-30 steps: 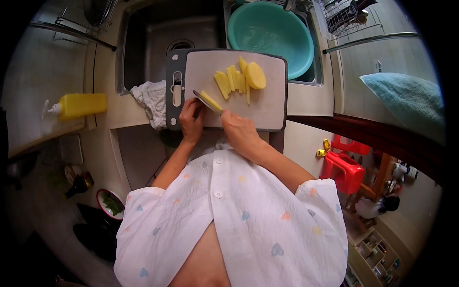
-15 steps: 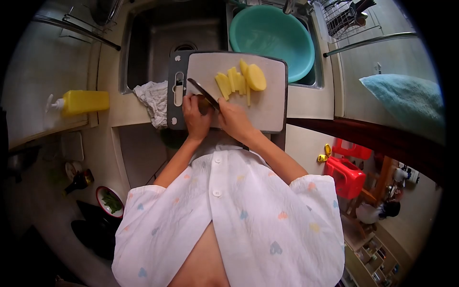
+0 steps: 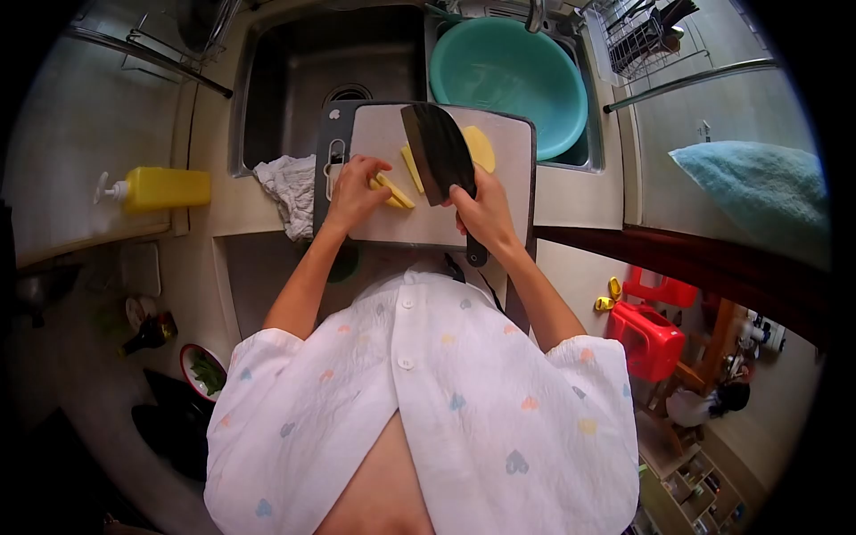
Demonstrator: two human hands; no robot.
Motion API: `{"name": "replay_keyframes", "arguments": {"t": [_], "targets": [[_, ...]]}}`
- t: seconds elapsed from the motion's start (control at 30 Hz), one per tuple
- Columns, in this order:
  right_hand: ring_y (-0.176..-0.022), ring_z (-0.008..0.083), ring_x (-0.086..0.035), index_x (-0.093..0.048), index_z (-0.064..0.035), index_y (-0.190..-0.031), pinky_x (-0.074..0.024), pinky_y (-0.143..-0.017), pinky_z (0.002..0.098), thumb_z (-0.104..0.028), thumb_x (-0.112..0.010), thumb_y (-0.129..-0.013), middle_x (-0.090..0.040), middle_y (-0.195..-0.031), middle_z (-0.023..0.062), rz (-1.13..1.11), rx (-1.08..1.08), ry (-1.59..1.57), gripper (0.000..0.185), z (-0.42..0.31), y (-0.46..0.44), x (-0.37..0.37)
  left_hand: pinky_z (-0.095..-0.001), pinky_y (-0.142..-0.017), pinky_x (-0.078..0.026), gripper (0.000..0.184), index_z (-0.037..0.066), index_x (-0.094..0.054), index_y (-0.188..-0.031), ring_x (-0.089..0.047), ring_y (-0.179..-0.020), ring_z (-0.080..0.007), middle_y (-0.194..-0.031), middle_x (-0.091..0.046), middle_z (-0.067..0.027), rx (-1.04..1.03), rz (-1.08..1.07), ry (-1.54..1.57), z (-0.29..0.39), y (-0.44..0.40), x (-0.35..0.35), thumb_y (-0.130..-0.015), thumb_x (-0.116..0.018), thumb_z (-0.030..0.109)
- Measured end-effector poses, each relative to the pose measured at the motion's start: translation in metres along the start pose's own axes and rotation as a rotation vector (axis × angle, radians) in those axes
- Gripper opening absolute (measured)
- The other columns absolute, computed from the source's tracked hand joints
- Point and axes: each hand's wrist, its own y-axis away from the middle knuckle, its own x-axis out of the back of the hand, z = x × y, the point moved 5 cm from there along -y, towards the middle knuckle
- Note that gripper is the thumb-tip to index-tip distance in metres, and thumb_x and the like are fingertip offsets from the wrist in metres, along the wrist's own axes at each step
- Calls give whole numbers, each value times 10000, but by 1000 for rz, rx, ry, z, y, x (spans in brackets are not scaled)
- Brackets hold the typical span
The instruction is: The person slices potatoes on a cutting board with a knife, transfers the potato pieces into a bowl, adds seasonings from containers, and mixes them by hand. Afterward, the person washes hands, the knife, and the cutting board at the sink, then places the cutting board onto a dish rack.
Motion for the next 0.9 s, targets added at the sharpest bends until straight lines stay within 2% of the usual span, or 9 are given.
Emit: {"name": "replay_keyframes", "arguments": {"t": [0.07, 0.13, 0.17, 0.23, 0.27, 0.37, 0.57, 0.7, 0.9], "targets": [[-424, 81, -508, -540, 18, -981, -420, -376, 248, -51, -501, -857, -610, -681, 52, 14, -7, 7, 147, 3, 6, 4, -426, -847, -399, 339, 118, -672, -989, -548, -1029, -302, -1018, -585, -78, 47, -57, -70, 1, -5, -3, -654, -700, 160], [-436, 198, -565, -540, 31, -975, -444, -410, 315, -45, -511, -853, -619, -665, 117, 54, 5, 109, 147, 6, 11, 9, -430, -844, -398, 333, 120, -672, -990, -548, -1030, -302, -1023, -586, -77, 81, -56, -85, 0, -12, -8, -660, -696, 156], [-436, 198, -565, -540, 31, -975, -444, -410, 315, -45, -511, -853, -619, -665, 117, 60, 3, 107, 147, 9, 12, 10, -433, -841, -397, 327, 122, -672, -991, -549, -1030, -301, -1029, -586, -76, 120, -51, -100, -2, -14, -10, -666, -692, 152], [-548, 380, -599, -531, 47, -956, -463, -492, 405, -31, -524, -837, -610, -694, 229, 98, 190, 455, 142, 1, 15, 8, -431, -832, -395, 303, 119, -673, -980, -551, -1024, -296, -1027, -589, -78, 119, -5, -121, -5, -16, -15, -678, -683, 148], [-698, 474, -567, -506, 53, -926, -457, -599, 484, -11, -527, -809, -576, -741, 292, 89, 226, 573, 135, -3, 17, 6, -428, -822, -393, 280, 117, -675, -969, -553, -1019, -291, -1026, -591, -79, 121, 46, -141, -7, -16, -16, -691, -675, 143], [-633, 461, -550, -468, 31, -927, -411, -555, 479, -4, -536, -814, -546, -659, 265, 69, 400, 621, 136, 6, 18, -6, -413, -798, -390, 220, 108, -679, -937, -572, -965, -267, -951, -612, -66, 120, 99, -137, -8, -10, -14, -720, -670, 143], [-704, 461, -552, -441, 25, -886, -413, -632, 528, 15, -526, -789, -552, -706, 257, -16, 359, 721, 130, 15, 19, -31, -412, -781, -386, 116, 91, -690, -827, -601, -847, -251, -787, -630, -41, 132, 228, -126, -8, 2, -5, -747, -696, 175], [-696, 456, -558, -431, 23, -901, -418, -637, 533, 14, -528, -787, -557, -697, 249, -39, 363, 766, 150, 23, 16, -38, -415, -786, -383, 92, 84, -686, -795, -600, -841, -261, -806, -641, -48, 180, 271, -41, -11, 2, -8, -753, -697, 164], [-715, 456, -562, -420, 19, -945, -428, -647, 533, 14, -535, -781, -574, -733, 236, -65, 341, 823, 201, 28, 12, -51, -422, -802, -372, 73, 86, -675, -794, -593, -877, -268, -839, -655, -45, 129, 271, -164, -6, 1, -8, -752, -696, 142]]}}
